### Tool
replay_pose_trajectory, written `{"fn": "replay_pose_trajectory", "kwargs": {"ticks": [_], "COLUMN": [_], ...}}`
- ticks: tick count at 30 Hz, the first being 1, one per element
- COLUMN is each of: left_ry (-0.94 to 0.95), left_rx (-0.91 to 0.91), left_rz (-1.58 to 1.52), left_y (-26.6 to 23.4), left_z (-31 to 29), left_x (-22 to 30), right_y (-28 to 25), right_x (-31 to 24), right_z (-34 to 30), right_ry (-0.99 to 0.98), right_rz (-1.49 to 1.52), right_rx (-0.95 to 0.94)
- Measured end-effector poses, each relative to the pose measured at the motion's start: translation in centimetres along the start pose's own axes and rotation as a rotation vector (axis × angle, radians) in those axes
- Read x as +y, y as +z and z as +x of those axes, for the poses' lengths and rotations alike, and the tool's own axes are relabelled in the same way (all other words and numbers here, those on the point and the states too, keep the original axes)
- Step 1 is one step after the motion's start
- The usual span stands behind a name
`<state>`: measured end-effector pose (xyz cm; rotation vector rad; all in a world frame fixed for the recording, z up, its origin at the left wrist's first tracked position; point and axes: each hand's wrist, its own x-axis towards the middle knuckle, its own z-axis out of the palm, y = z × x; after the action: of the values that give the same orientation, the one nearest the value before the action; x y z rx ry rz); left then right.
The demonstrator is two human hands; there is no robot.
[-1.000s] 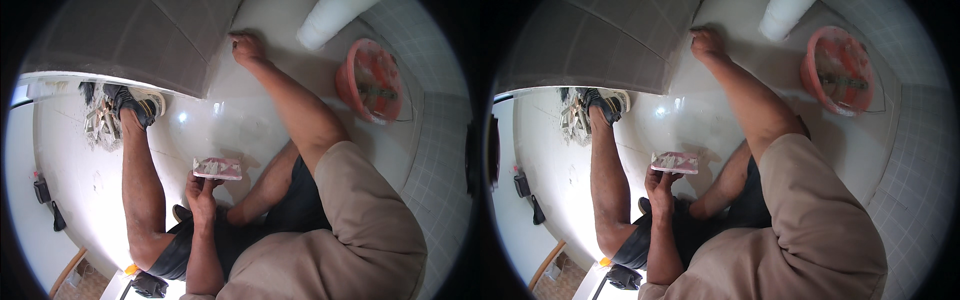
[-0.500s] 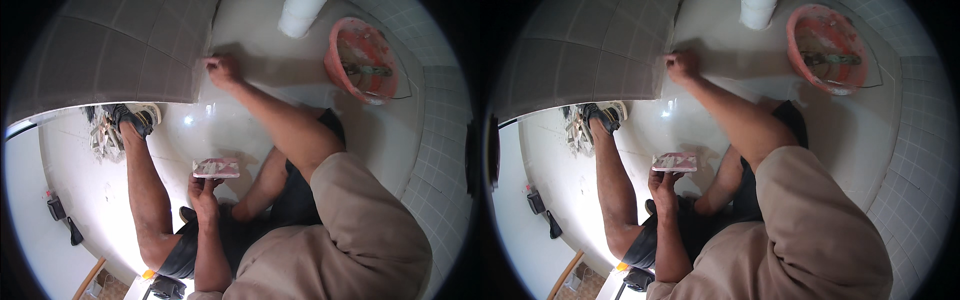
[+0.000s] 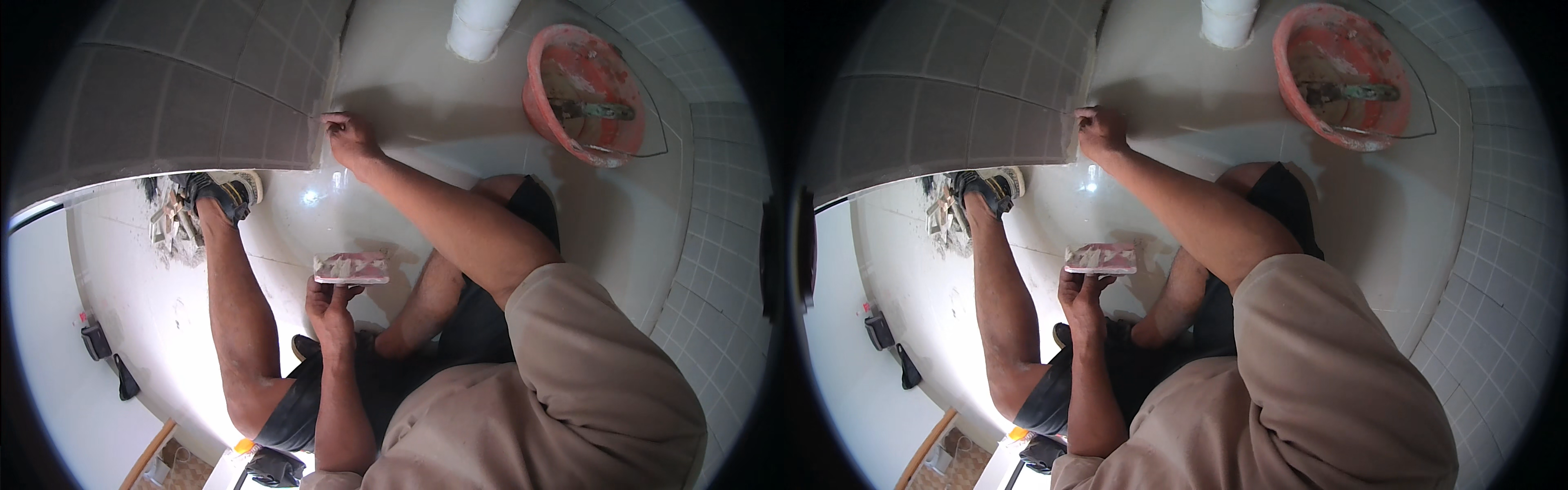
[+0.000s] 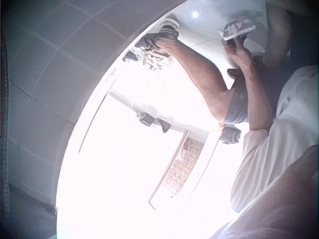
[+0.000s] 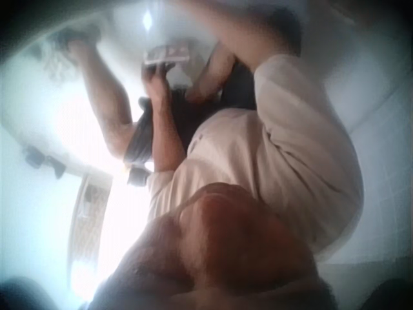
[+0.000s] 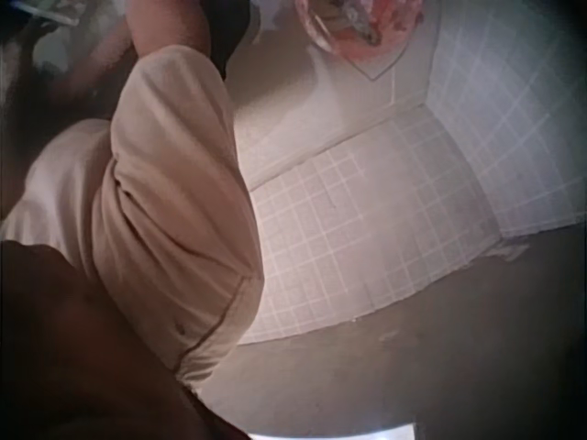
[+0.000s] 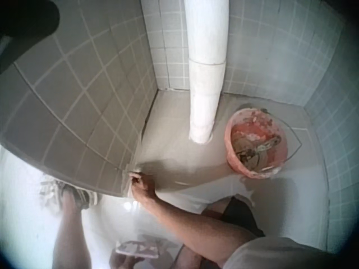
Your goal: The person applies grout to the corner of a tiled wall and floor using a putty knife and a hawk. The person scoops grout from a bucket onto a hawk and then uses the putty knife to spread and smooth the grout into the gaps.
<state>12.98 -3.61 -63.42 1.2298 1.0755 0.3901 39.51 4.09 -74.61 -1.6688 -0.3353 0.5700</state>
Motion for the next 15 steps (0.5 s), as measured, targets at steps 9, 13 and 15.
{"fn": "replay_pose_trajectory", "kwargs": {"ticks": [9, 13, 15], "left_ry": [-0.005, -0.013, 0.001], "left_rx": [0.008, -0.011, -0.074], "left_rz": [-0.010, -0.132, -0.316], "left_y": [0.4, 0.4, 1.0], "left_z": [-0.2, -0.6, -0.3], "left_x": [0.9, 1.5, 2.0], "right_y": [-3.2, -6.7, -10.0], "right_x": [-6.3, -9.1, -10.8], "right_z": [-2.5, -4.5, -6.1], "right_ry": [0.272, 0.094, 0.100], "right_rz": [0.303, 0.129, 0.030], "right_rx": [-0.174, -0.334, -0.389]}}
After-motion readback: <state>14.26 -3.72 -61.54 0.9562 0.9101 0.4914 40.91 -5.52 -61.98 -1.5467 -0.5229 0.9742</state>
